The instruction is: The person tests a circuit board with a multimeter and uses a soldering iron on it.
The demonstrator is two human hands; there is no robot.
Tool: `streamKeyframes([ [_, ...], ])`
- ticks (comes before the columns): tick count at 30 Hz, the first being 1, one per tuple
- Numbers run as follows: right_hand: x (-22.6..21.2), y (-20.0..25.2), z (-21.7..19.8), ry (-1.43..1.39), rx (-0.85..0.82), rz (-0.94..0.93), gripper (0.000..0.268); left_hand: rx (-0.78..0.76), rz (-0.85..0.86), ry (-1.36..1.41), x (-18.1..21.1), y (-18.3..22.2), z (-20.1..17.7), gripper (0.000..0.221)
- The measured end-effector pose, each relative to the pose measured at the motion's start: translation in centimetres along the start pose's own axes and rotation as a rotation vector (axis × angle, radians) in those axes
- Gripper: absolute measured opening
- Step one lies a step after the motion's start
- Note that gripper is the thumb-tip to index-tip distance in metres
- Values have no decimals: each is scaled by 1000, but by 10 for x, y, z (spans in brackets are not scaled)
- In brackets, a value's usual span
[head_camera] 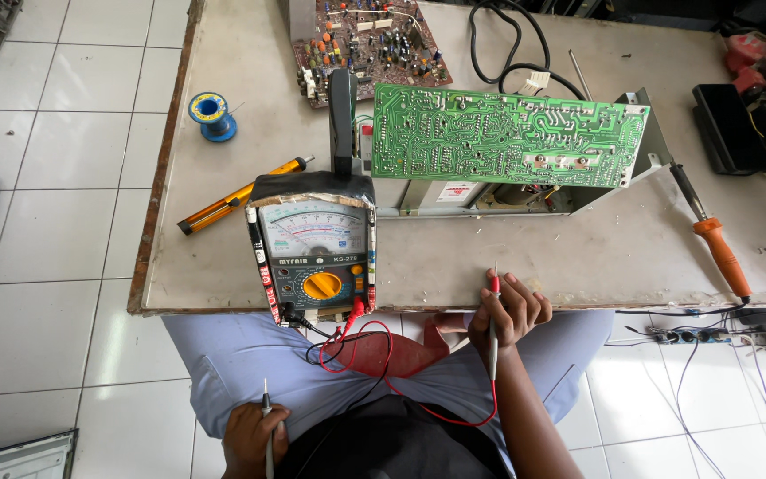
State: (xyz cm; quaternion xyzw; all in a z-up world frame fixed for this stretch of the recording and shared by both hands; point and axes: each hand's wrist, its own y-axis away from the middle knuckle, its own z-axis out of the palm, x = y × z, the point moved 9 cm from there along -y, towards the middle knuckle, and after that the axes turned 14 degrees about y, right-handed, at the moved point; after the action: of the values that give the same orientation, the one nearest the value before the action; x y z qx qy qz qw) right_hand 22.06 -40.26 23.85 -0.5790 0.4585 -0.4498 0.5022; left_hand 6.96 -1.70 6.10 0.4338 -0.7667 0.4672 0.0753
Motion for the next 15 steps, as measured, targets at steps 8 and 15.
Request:
streamKeyframes([
  [8,0,-3,0,-3,17,11,17,-117,-149,-67,-41,49,26,32],
  [15,0,-4,-2,1,-30,-2,17,68,-174,265,-5,14,-7,49],
])
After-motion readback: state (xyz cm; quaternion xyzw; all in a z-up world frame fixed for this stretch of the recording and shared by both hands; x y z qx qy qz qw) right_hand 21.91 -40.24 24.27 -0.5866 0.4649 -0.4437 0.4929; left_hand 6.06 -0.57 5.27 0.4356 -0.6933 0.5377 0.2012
